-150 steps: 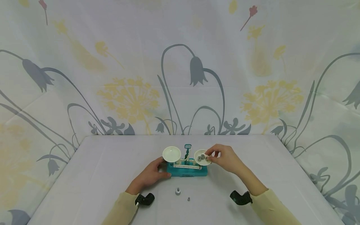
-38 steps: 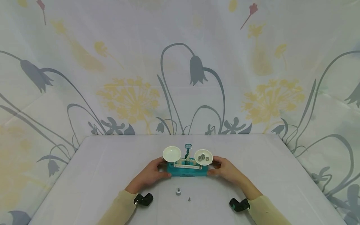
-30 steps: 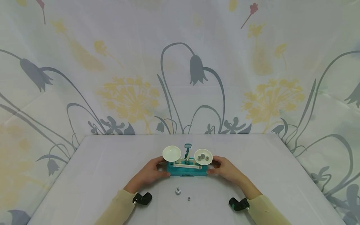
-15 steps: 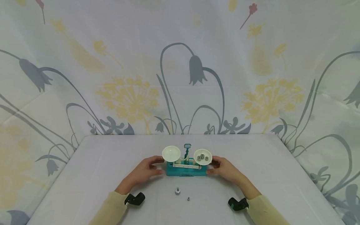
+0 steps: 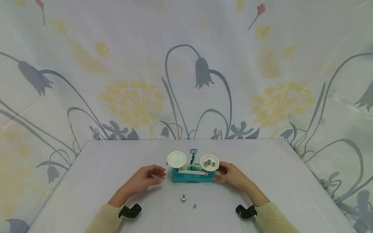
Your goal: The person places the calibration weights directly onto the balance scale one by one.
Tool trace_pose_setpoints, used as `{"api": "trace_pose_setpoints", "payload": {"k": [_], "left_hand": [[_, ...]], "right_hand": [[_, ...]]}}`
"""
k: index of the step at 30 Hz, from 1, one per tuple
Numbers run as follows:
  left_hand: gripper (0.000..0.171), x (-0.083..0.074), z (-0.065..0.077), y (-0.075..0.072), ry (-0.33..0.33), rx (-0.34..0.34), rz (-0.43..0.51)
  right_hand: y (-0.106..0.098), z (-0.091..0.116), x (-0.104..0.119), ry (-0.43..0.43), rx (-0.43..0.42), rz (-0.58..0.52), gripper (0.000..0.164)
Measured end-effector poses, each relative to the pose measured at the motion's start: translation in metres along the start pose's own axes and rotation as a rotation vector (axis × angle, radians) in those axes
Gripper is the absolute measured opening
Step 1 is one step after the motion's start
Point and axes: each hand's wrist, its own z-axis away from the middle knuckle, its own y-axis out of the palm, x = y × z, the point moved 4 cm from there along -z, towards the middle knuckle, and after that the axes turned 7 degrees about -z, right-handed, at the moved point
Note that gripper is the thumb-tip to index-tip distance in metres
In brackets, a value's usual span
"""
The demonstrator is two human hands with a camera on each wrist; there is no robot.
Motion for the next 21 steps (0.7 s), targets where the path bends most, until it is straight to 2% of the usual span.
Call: {"api": "trace_pose_setpoints", "payload": {"k": [8,13,21], "left_hand": [[0.034,-0.008,0.008,0.008,-0.010,0.049,0.078],[0.033,-0.014,0.010,0.016,0.010,0.081,0.134],[0.031,-0.022,0.009,0.033,0.050,0.121,0.139]], "right_hand": [[0.001,0.003,0.003,-0.010,0.001,-0.005,0.064],[0.001,0.002,0.003,-0.005,0.002,-0.009,0.062],[0.001,0.002,0.002,-0.021,0.016,-0.004,0.061]]}}
